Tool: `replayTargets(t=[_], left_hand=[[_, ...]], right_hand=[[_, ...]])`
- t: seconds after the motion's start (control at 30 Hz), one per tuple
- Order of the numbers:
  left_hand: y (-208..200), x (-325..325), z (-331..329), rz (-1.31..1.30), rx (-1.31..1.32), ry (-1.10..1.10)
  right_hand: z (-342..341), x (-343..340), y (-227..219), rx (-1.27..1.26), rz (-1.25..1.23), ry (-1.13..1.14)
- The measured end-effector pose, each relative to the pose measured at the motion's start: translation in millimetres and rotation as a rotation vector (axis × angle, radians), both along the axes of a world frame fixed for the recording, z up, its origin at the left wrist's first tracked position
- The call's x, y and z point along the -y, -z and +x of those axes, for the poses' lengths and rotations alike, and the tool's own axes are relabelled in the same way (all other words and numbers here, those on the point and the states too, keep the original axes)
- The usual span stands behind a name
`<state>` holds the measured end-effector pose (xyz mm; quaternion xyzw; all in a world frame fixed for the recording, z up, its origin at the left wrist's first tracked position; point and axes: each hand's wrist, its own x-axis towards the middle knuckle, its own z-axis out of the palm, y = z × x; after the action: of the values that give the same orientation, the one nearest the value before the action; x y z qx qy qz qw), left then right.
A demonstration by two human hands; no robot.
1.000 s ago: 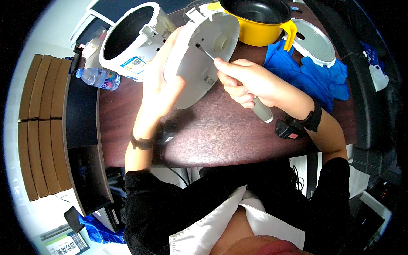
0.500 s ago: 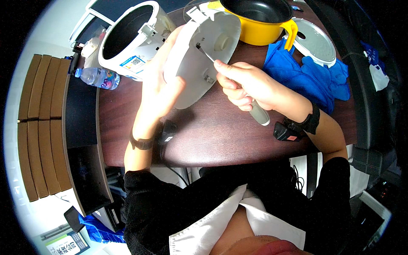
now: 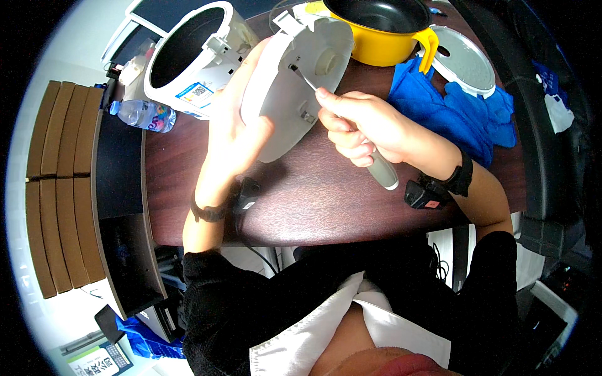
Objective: The person uses a screwdriver to remove screws from a white plastic lid and separates its components. They then continue unscrewing fasteners from the underside of the lid, detaching internal parts and placing them on the table.
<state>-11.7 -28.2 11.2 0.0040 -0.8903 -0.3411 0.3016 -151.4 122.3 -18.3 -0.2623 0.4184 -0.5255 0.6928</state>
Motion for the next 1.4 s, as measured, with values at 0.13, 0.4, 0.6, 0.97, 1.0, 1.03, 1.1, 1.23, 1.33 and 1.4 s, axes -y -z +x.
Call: replayTargets(t=[0.13, 0.4, 0.6, 0.97, 1.0, 1.03, 1.1, 1.23, 1.33, 1.4], left_hand=[[1, -1, 1, 0.003, -0.009, 0.015], [-2, 0, 1, 0.027, 0.045, -0.054], [-3, 5, 0, 0.062, 0.038, -0.029], [1, 5, -1, 0.021, 0.0, 0.001], [1, 5, -2, 0.005, -0.009, 0.007], [1, 5, -1, 0.017, -0.007, 0.005], [2, 3, 0, 0.041, -0.003, 0.001], [-1, 1, 0, 0.029, 0.0, -0.005], [-1, 0, 0, 0.013, -0.001, -0.006], [-1, 0, -1, -0.019, -0.022, 0.003]], right_hand=[[0, 2, 3, -0.523, -0.063, 0.104], [-26, 4, -3, -1.995, -0.486, 0.569], [-32, -6, -15, -0.839, -0.026, 0.176], [-10, -1, -4, -0.175, 0.031, -0.008], [-9, 0, -3, -0.175, 0.031, -0.001], [-8, 0, -3, -0.174, 0.03, 0.004], [-7, 0, -2, -0.182, 0.027, 0.014], [-7, -1, -2, -0.178, 0.023, 0.017], [-6, -1, -1, -0.162, 0.021, 0.02], [-5, -1, -1, -0.164, 0.018, 0.026]])
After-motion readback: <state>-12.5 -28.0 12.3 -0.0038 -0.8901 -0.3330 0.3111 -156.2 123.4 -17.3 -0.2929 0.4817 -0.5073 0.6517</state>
